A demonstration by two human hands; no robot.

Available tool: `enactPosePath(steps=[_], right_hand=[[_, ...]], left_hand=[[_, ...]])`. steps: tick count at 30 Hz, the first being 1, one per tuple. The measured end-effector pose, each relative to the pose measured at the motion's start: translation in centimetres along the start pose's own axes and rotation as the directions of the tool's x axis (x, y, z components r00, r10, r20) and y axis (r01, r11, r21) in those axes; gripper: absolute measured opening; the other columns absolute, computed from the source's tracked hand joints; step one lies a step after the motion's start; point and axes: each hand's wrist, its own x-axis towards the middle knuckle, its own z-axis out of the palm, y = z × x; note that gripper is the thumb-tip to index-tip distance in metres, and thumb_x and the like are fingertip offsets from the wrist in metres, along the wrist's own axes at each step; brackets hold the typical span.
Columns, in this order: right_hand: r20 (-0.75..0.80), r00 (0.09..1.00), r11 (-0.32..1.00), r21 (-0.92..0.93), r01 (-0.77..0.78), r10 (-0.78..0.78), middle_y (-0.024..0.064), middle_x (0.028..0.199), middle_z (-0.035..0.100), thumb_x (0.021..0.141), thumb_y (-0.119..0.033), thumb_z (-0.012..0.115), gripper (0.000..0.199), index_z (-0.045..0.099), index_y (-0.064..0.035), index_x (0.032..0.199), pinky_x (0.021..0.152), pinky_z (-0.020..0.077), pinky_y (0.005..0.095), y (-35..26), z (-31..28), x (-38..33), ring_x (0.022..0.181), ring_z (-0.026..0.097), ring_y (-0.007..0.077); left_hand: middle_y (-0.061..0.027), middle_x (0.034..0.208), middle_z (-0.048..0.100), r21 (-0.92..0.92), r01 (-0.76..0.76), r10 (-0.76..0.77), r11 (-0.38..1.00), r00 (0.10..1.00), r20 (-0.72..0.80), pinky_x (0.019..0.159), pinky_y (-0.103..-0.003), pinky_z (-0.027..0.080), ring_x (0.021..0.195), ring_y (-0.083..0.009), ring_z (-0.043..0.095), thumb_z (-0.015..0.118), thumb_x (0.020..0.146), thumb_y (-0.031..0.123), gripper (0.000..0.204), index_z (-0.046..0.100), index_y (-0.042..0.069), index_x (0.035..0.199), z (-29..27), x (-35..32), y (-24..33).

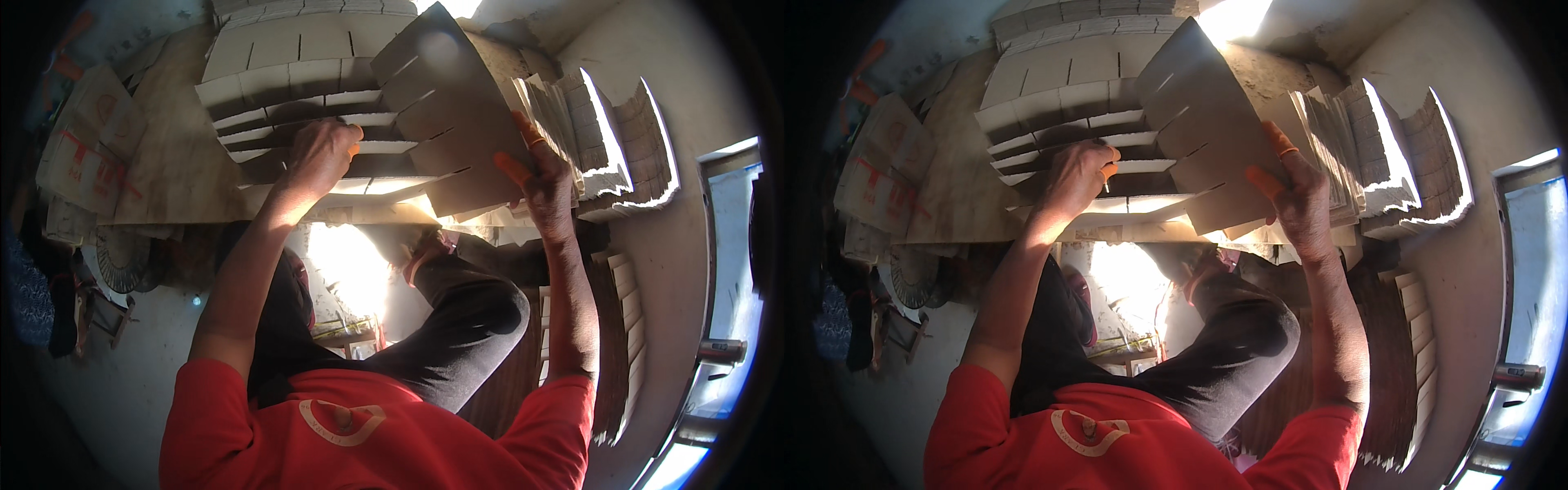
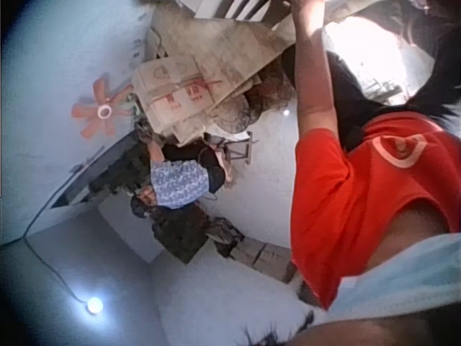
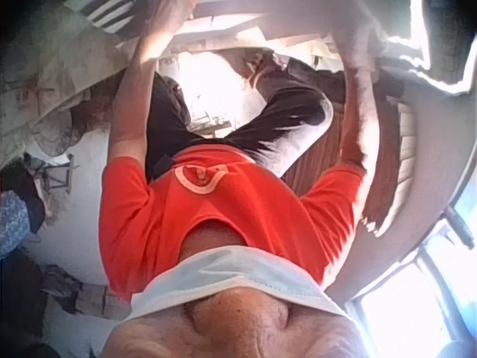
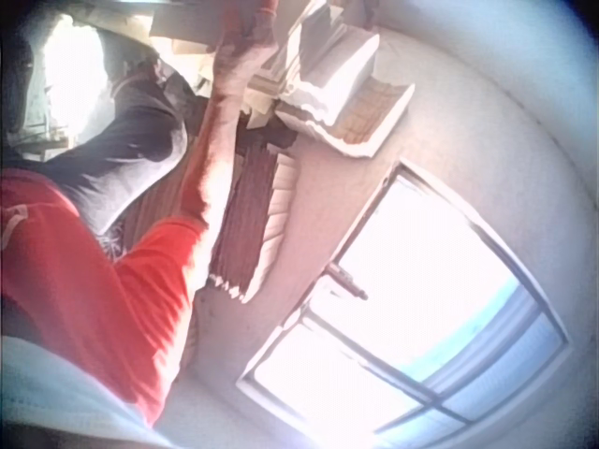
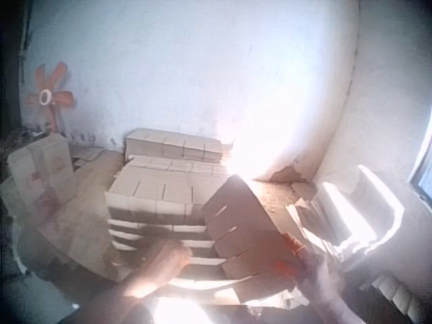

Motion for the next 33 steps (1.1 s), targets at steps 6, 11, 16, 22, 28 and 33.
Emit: enactPosePath(steps=[6,11,16,22,28,33], right_hand=[[0.062,0.993,0.995,0.019,-0.102,0.101,0.0047,0.09,0.068,0.079,-0.003,0.069,0.06,0.048,-0.0047,0.136,0.049,0.0455,0.0209,-1.8,-0.2,0.7,0.06,0.055,0.0042],[0.017,1.0,0.999,0.043,-0.016,0.015,0.0019,0.078,0.065,0.082,-0.003,0.068,0.057,0.049,-0.0055,0.136,0.039,0.0381,0.0208,-0.8,0.0,0.1,0.051,0.049,0.0028],[-0.015,0.999,0.999,0.003,0.051,-0.051,0.0013,0.077,0.066,0.083,-0.005,0.068,0.056,0.048,-0.0063,0.136,0.039,0.0374,0.0212,-0.4,0.3,0.0,0.05,0.048,0.0023],[0.077,0.996,0.998,0.055,-0.039,0.035,0.0009,0.077,0.065,0.083,-0.003,0.067,0.058,0.046,-0.0071,0.138,0.039,0.0379,0.0212,-0.6,0.2,-0.2,0.049,0.046,0.0021],[0.155,0.987,0.998,0.049,0.031,-0.038,0.0011,0.077,0.066,0.084,0.001,0.064,0.059,0.045,-0.0082,0.139,0.04,0.0388,0.0212,0.2,1.3,1.0,0.049,0.047,0.0024],[0.272,0.962,0.999,0.015,-0.033,0.027,0.0029,0.074,0.064,0.085,0.001,0.063,0.06,0.041,-0.0066,0.14,0.043,0.0412,0.0229,0.3,2.9,1.4,0.05,0.048,0.0047]], left_hand=[[-0.0178,0.088,0.066,-0.071,0.027,-0.024,0.997,0.999,0.044,0.074,-0.04,0.051,0.083,-0.0326,0.064,0.071,0.074,0.004,0.02,0.069,0.001,0.093,-0.5,0.0,0.3],[-0.0179,0.081,0.064,0.06,-0.054,0.063,0.997,0.985,-0.158,0.07,-0.043,0.049,0.081,-0.035,0.063,0.074,0.072,0.008,0.021,0.069,0.003,0.092,-1.2,4.0,-1.8],[-0.0191,0.076,0.061,0.286,-0.084,0.075,0.955,0.996,0.042,0.067,-0.047,0.047,0.081,-0.041,0.06,0.071,0.072,0.003,0.013,0.058,0.0,0.072,-0.5,7.7,-3.5],[-0.0204,0.072,0.058,0.184,-0.059,0.07,0.981,0.996,-0.057,0.064,-0.048,0.046,0.078,-0.0409,0.06,0.061,0.068,-0.005,0.014,0.049,0.0,0.065,1.5,8.0,-5.8],[-0.0191,0.071,0.058,0.131,-0.039,0.052,0.991,0.994,-0.099,0.062,-0.047,0.046,0.077,-0.04,0.06,0.057,0.066,-0.006,0.014,0.045,0.0,0.062,1.8,7.9,-5.7],[-0.0199,0.069,0.055,0.093,-0.029,0.036,0.995,0.996,-0.084,0.06,-0.048,0.044,0.074,-0.0417,0.057,0.057,0.066,-0.006,0.014,0.045,0.0,0.062,1.6,8.0,-5.6]])
